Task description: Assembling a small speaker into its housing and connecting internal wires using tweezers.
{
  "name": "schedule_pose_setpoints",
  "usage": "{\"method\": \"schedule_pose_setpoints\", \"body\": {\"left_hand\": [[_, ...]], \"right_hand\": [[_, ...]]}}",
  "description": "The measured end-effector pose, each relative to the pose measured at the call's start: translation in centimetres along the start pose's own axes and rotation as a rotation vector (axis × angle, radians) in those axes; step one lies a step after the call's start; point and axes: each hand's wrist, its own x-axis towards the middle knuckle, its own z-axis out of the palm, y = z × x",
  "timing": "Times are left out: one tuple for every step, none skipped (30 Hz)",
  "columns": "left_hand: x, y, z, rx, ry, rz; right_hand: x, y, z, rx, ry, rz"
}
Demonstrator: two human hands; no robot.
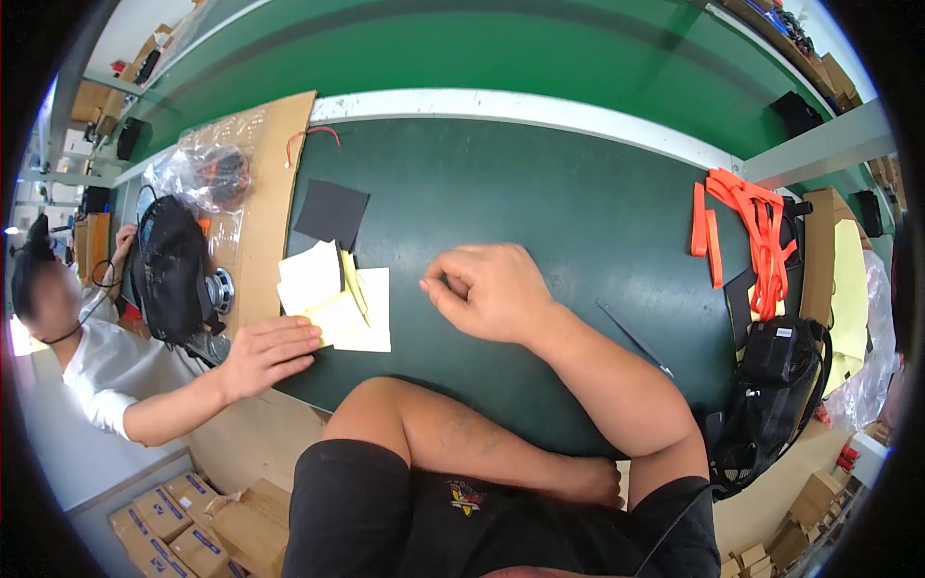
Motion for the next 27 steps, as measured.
{"method": "schedule_pose_setpoints", "body": {"left_hand": [[0.16,0.12,-0.4,0.049,-0.048,0.001],[0.24,0.19,-0.7,0.101,-0.096,0.001],[0.19,0.23,-0.95,0.096,-0.087,0.001],[0.08,0.22,-0.89,0.07,-0.074,-0.007],[0.11,0.28,-0.79,0.046,-0.062,-0.013],[0.2,0.35,-0.71,0.046,-0.054,-0.012],[0.24,0.16,-0.74,0.037,-0.099,-0.028],[0.34,0.04,-0.77,0.029,-0.144,-0.044],[0.55,0.22,-0.73,0.033,-0.14,-0.041],[0.74,0.55,-0.73,0.026,-0.199,-0.086],[0.88,0.64,-0.8,0.018,-0.258,-0.131],[0.95,0.34,-0.98,0.021,-0.253,-0.13],[0.96,0.39,-0.86,0.043,-0.245,-0.106],[0.97,0.52,-0.69,0.066,-0.237,-0.082],[1.01,0.82,-0.45,0.057,-0.232,-0.083],[1.0,0.73,-0.58,0.048,-0.208,-0.097],[0.95,0.62,-0.7,0.04,-0.184,-0.111],[0.8,0.48,-0.81,0.04,-0.182,-0.111],[0.61,0.54,-0.58,0.096,-0.154,-0.073],[0.5,0.59,-0.37,0.153,-0.126,-0.035],[0.57,0.56,-0.18,0.149,-0.124,-0.035],[0.7,0.47,-0.25,0.121,-0.142,-0.041],[0.73,0.41,-0.32,0.095,-0.159,-0.048],[0.62,0.43,-0.39,0.095,-0.158,-0.048],[0.66,0.56,-0.76,0.106,-0.191,-0.046],[0.72,0.67,-1.05,0.119,-0.225,-0.043],[0.74,0.62,-0.97,0.122,-0.223,-0.044]], "right_hand": [[0.04,0.11,-0.12,-0.008,0.007,-0.005],[0.05,0.19,-0.18,-0.016,0.014,-0.012],[0.05,0.21,-0.2,-0.015,0.005,-0.007],[0.02,0.16,-0.17,-0.017,0.016,-0.011],[-0.05,0.06,-0.13,-0.019,0.028,-0.016],[-0.15,-0.06,-0.08,-0.021,0.021,-0.016],[-0.09,-0.04,-0.1,-0.02,0.02,-0.017],[-0.04,-0.03,-0.12,-0.019,0.02,-0.02],[-0.16,-0.07,-0.01,-0.023,0.016,-0.022],[-0.4,-0.09,0.23,-0.002,0.015,-0.007],[-0.48,-0.06,0.31,0.019,0.015,0.009],[-0.28,0.16,0.18,0.017,0.011,0.007],[-0.14,-0.03,0.12,0.0,0.018,-0.006],[-0.16,-0.2,0.15,-0.016,0.025,-0.019],[-0.44,-0.32,0.29,-0.01,0.019,-0.012],[-0.37,-0.16,0.17,-0.001,0.021,-0.006],[-0.3,-0.02,0.08,0.009,0.023,0.0],[-0.17,0.09,0.02,0.009,0.021,-0.001],[-0.2,0.07,0.07,-0.004,0.021,-0.002],[-0.22,0.07,0.11,-0.017,0.021,-0.004],[-0.21,0.07,0.12,-0.015,0.019,0.0],[-0.09,0.09,0.11,-0.013,0.025,-0.007],[-0.03,0.09,0.16,-0.012,0.03,-0.014],[-0.02,0.08,0.26,-0.012,0.029,-0.015],[-0.06,0.08,0.23,-0.012,0.027,-0.014],[-0.08,0.06,0.2,-0.012,0.025,-0.013],[-0.11,0.01,0.15,-0.014,0.023,-0.016]]}}
